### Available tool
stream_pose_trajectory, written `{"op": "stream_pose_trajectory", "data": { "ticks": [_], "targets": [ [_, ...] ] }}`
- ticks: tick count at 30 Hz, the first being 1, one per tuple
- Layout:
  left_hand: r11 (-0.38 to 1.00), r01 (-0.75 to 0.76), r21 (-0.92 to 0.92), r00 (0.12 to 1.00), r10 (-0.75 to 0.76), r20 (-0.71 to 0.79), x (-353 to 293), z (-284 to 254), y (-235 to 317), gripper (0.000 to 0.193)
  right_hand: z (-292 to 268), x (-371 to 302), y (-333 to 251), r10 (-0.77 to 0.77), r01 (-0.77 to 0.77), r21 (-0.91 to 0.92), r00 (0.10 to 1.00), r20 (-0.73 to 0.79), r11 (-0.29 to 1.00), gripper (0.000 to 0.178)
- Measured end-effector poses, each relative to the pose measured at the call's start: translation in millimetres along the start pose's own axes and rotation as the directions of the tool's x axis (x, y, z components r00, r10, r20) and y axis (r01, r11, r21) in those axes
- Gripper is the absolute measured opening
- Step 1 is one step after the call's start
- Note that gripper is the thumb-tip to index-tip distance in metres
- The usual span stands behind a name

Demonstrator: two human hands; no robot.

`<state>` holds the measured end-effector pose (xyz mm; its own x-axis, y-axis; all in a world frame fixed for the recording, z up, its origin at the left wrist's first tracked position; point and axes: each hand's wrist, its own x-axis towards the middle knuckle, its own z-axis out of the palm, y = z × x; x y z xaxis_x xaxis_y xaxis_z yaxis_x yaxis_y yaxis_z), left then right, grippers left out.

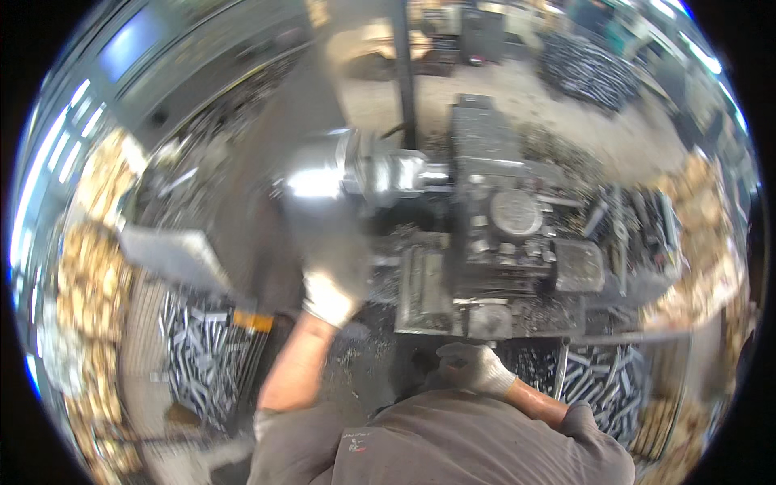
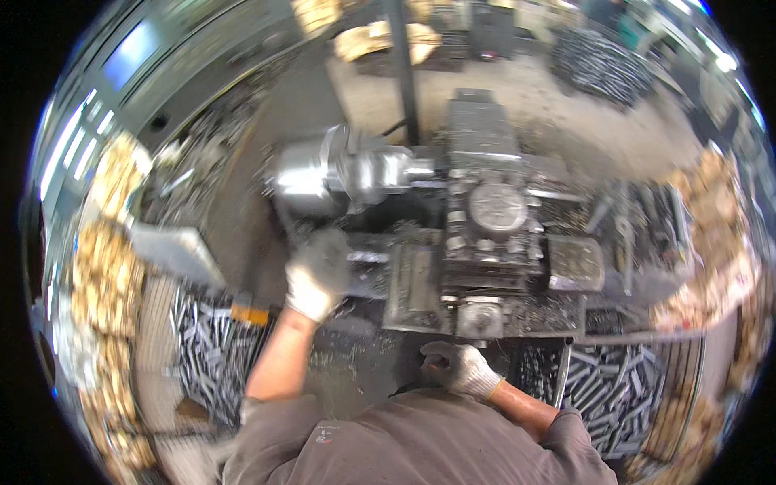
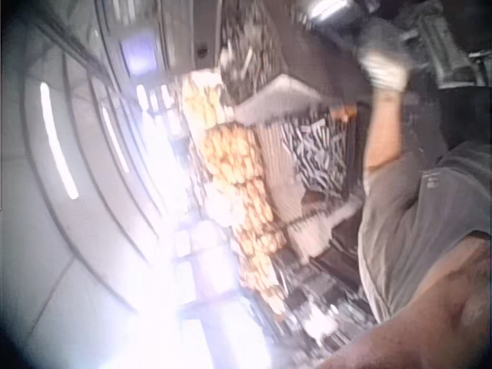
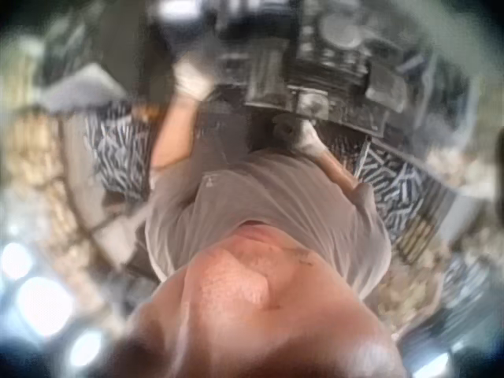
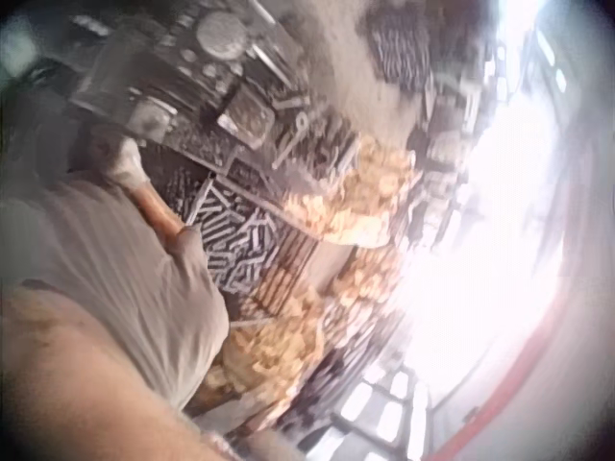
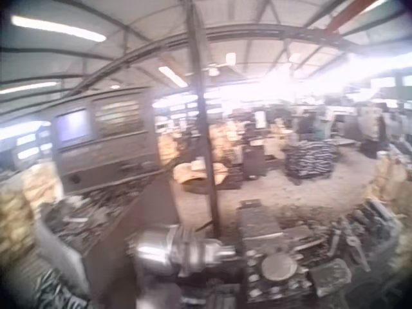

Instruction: The person repeatedly loads cylindrical metal rods into a lathe chuck, operates the machine, and removes the finished parts. They place the finished parts into a wire basket and continue the cycle with new rods from a nearby stack.

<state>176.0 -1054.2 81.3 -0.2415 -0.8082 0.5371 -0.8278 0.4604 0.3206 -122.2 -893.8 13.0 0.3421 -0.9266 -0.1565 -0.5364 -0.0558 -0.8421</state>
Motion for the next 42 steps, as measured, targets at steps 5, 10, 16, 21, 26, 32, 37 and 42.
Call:
{"op": "stream_pose_trajectory", "data": {
  "ticks": [5,10,16,21,26,32,37,42],
  "targets": [
    [0.45,0.888,0.093,0.362,-0.809,0.463,-402,81,-15,0.036,66,43,4,-0.267,0.278,0.012,0.909,0.319,0.961,0.038],
    [-0.272,0.947,0.171,-0.242,-0.954,-0.178,-804,-10,121,0.043,181,53,-25,-0.307,0.489,-0.086,0.665,0.681,0.868,0.04],
    [-0.143,-0.05,-0.989,-0.97,0.244,0.014,-954,1,457,0.052,378,-44,-107,-0.2,0.8,-0.012,0.165,0.966,0.6,0.046],
    [0.817,0.134,-0.56,-0.647,0.5,0.575,-916,82,623,0.071,486,-163,-159,-0.08,0.893,0.292,-0.282,0.956,0.343,0.047],
    [0.381,0.049,-0.923,-0.143,0.918,0.371,-828,46,686,0.079,553,-248,-198,0.069,0.837,0.527,-0.54,0.839,0.145,0.045],
    [0.175,0.007,-0.984,-0.107,0.979,0.173,-781,-19,703,0.064,619,-340,-277,0.094,0.723,0.686,-0.691,0.717,0.084,0.046],
    [0.499,0.511,-0.7,-0.455,0.848,0.272,-789,69,782,0.051,654,-405,-363,-0.01,0.579,0.774,-0.799,0.601,0.254,0.044],
    [0.729,0.588,-0.35,-0.527,0.674,0.518,-777,-71,696,0.054,704,-494,-449,-0.192,0.288,0.864,-0.9,0.392,0.412,0.037]
  ]
}}
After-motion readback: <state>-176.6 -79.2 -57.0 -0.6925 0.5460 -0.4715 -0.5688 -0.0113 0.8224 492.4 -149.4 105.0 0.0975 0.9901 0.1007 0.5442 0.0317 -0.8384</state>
